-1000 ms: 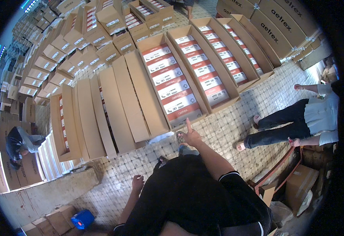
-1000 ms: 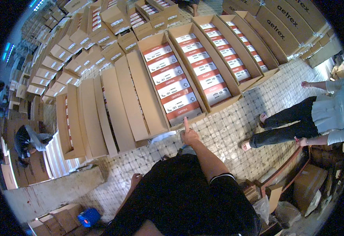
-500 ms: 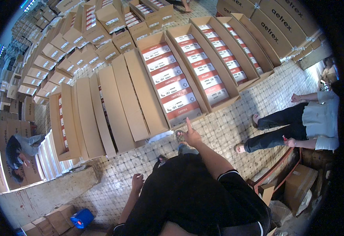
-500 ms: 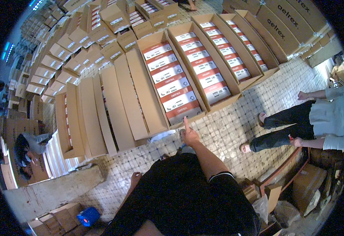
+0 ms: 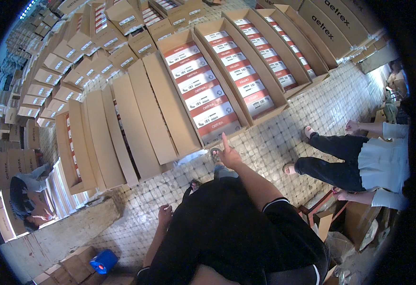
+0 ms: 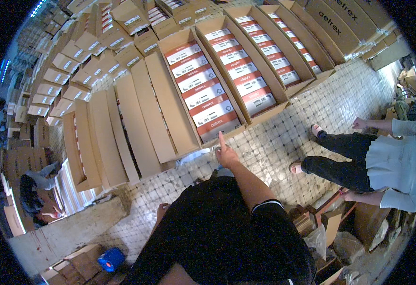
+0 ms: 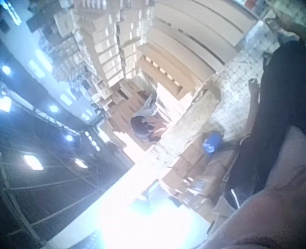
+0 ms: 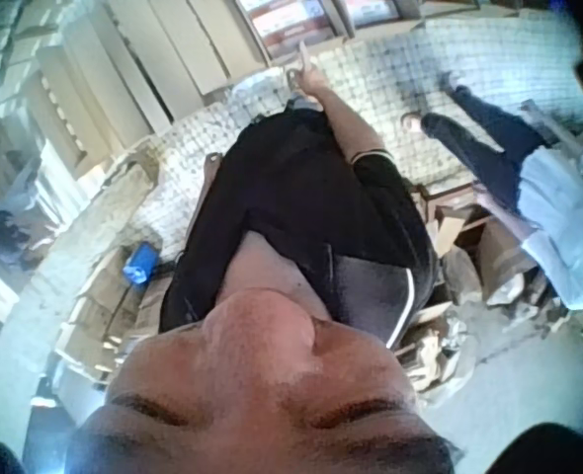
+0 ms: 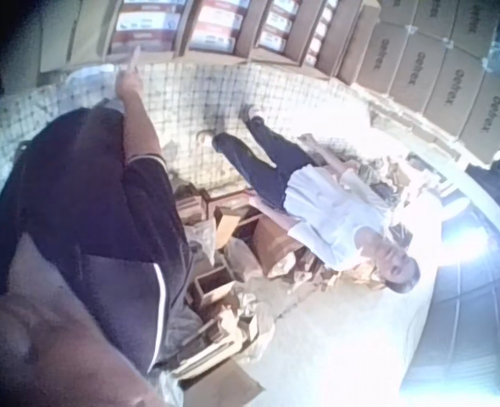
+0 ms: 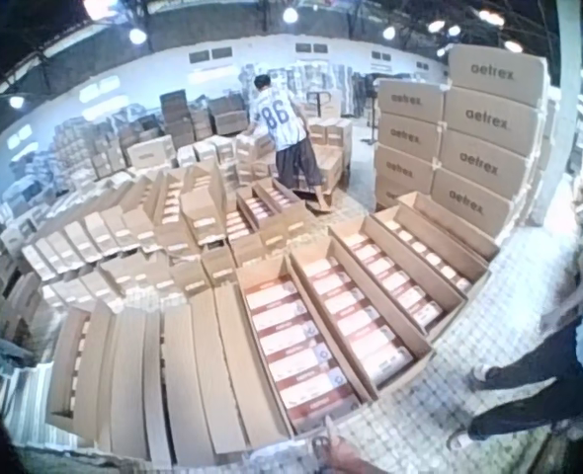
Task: The person opens large cardboard boxes and arranges smaller product boxes inside them. They repeatedly lift, place, and align the smaller boxes within the larger containers while other workers move nearby.
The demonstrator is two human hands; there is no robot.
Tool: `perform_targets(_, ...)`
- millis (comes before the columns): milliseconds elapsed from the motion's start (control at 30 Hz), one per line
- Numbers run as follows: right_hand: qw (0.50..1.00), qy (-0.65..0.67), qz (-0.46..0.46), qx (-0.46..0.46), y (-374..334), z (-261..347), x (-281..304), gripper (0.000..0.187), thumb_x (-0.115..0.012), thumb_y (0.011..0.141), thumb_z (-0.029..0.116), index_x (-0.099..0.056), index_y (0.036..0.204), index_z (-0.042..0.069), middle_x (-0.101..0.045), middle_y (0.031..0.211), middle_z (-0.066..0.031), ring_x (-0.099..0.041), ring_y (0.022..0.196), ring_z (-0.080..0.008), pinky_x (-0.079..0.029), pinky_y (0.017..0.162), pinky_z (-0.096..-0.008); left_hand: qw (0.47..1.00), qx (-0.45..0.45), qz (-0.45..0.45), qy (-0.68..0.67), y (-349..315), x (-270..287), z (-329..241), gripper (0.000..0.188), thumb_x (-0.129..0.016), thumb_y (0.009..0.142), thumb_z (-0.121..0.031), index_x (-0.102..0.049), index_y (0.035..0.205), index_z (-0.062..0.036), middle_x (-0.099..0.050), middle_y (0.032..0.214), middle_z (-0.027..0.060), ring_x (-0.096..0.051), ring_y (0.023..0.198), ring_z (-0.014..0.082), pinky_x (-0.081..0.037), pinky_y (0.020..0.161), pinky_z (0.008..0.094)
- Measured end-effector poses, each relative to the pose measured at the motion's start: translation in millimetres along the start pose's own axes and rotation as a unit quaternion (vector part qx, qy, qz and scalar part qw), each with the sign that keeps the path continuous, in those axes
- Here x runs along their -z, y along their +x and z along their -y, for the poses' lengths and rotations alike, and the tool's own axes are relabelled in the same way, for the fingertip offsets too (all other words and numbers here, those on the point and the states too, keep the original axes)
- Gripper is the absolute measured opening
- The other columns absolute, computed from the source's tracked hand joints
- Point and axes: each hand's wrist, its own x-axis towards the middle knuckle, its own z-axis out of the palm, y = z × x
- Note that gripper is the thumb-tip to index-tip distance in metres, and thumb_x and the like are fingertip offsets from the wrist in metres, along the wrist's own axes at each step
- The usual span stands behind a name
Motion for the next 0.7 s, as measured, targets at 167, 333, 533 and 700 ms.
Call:
perform_targets(167,1.000,-0.007,-0.001,-0.006,-1,3,1,0.083,-0.048,0.091,0.026,0.014,0.146,0.023,-0.058,0.112,-0.0267,-0.058,0.100,-0.0401,-0.045,0.089,-0.0473,1.000,-0.013,0.003,0.003,2,1,-3,0.042,-0.063,0.086,-0.026,-0.050,0.117,-0.0011,-0.061,0.087,0.0109,-0.060,0.070,0.0171,-0.049,0.058,0.0309)
perform_targets(333,0.999,-0.020,0.018,-0.027,0,6,3,0.080,-0.045,0.092,0.026,0.015,0.146,0.025,-0.056,0.117,-0.0264,-0.057,0.105,-0.0386,-0.043,0.092,-0.0467,0.999,0.015,0.012,-0.029,3,0,-5,0.043,-0.062,0.085,-0.026,-0.050,0.118,-0.0008,-0.061,0.088,0.0110,-0.060,0.070,0.0170,-0.049,0.058,0.0308)
perform_targets(533,0.995,-0.074,0.035,-0.061,-7,6,-2,0.081,-0.045,0.093,0.033,0.017,0.145,0.026,-0.050,0.126,-0.0265,-0.056,0.108,-0.0385,-0.042,0.094,-0.0462,1.000,-0.001,0.001,-0.010,2,1,-8,0.043,-0.062,0.085,-0.025,-0.050,0.118,-0.0002,-0.061,0.088,0.0110,-0.061,0.069,0.0170,-0.050,0.058,0.0314)
perform_targets(700,0.981,-0.162,0.063,-0.088,-23,-2,-6,0.097,-0.050,0.086,0.058,0.018,0.145,0.022,-0.055,0.117,-0.0278,-0.056,0.107,-0.0401,-0.042,0.094,-0.0480,1.000,-0.002,-0.010,0.004,6,-1,-3,0.042,-0.063,0.084,-0.026,-0.053,0.115,0.0006,-0.063,0.087,0.0126,-0.062,0.071,0.0186,-0.050,0.061,0.0314)
